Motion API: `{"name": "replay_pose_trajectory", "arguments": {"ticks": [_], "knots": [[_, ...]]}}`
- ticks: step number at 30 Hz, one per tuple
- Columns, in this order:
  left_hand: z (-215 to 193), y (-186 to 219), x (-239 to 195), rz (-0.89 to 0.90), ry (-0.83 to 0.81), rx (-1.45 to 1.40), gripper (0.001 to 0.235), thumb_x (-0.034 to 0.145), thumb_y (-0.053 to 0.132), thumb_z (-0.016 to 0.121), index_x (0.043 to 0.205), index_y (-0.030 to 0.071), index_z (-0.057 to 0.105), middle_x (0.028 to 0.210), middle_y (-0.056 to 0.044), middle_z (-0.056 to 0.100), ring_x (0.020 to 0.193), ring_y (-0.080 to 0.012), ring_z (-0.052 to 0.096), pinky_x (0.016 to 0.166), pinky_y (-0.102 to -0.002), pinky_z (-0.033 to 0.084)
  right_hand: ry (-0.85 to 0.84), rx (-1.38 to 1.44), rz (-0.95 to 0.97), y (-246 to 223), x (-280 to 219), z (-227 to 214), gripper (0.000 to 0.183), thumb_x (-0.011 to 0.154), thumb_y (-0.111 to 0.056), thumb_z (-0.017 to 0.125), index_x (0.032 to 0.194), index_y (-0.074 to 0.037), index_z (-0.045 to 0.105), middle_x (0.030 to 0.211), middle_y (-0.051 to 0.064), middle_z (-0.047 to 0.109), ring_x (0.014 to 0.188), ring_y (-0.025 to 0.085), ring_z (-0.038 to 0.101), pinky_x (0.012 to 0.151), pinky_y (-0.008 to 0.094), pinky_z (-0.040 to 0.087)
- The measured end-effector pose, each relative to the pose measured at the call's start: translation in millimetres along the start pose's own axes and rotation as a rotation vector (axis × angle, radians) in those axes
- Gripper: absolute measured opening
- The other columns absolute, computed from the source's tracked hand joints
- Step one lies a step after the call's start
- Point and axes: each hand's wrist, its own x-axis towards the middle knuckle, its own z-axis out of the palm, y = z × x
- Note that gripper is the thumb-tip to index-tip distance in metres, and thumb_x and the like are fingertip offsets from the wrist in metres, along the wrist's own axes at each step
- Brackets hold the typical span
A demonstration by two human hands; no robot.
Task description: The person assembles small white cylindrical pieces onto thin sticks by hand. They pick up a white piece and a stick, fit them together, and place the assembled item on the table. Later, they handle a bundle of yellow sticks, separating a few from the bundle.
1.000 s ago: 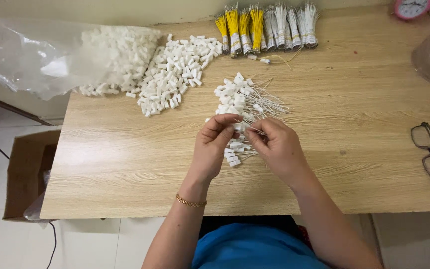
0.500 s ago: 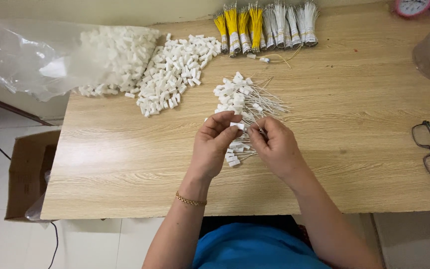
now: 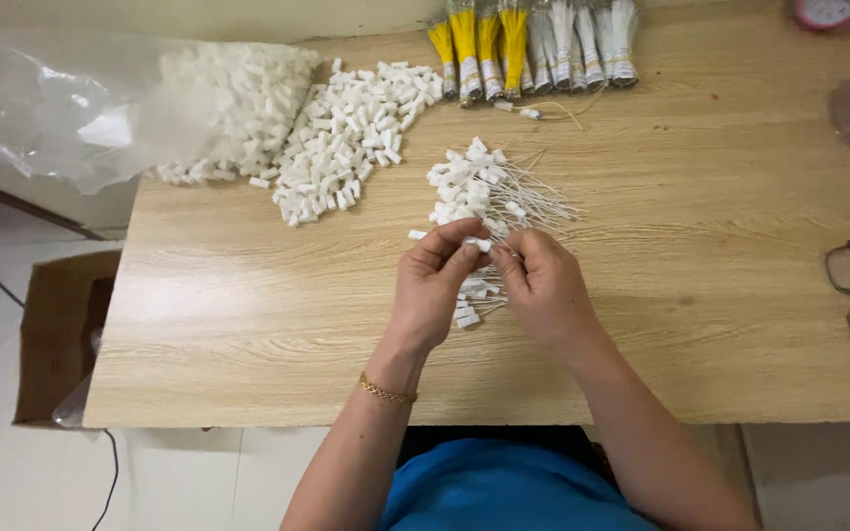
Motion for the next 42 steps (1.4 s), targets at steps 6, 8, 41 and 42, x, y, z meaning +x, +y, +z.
{"name": "replay_pose_trajectory", "arguments": {"ticks": [6,8,41,42], "knots": [[-3,-8,20,0.093,-0.040,0.218,0.028,0.090,-0.005,0.061,0.117,0.000,0.066,0.105,-0.016,0.069,0.096,-0.0199,0.065,0.084,-0.036,0.058,-0.038,0.041,0.177,29,7,7,0.026,0.102,-0.022,0.055,0.086,-0.003,0.063,0.065,0.016,0.060,0.064,0.028,0.060,0.066,0.041,0.048],[-10,-9,29,0.185,-0.003,0.465,0.024,0.090,0.004,0.064,0.112,0.010,0.069,0.102,-0.009,0.071,0.095,-0.0192,0.068,0.082,-0.034,0.058,-0.010,0.062,0.097,25,11,5,0.018,0.102,-0.013,0.052,0.095,0.000,0.063,0.078,0.019,0.063,0.077,0.032,0.063,0.074,0.043,0.049],[-90,56,33,0.355,0.397,1.146,0.023,0.089,0.009,0.067,0.111,0.014,0.068,0.083,-0.014,0.060,0.073,-0.0314,0.067,0.061,-0.042,0.054,-0.038,0.332,0.209,24,5,2,0.021,0.101,-0.013,0.048,0.113,-0.003,0.062,0.072,0.010,0.065,0.051,0.011,0.049,0.048,0.024,0.040],[-67,59,23,0.316,0.273,0.890,0.022,0.090,0.006,0.065,0.112,0.011,0.069,0.077,-0.016,0.063,0.070,-0.0282,0.067,0.062,-0.039,0.054,-0.045,0.318,0.207,17,5,1,0.021,0.100,-0.013,0.048,0.112,-0.005,0.064,0.072,0.010,0.066,0.053,0.011,0.049,0.050,0.024,0.041]]}}
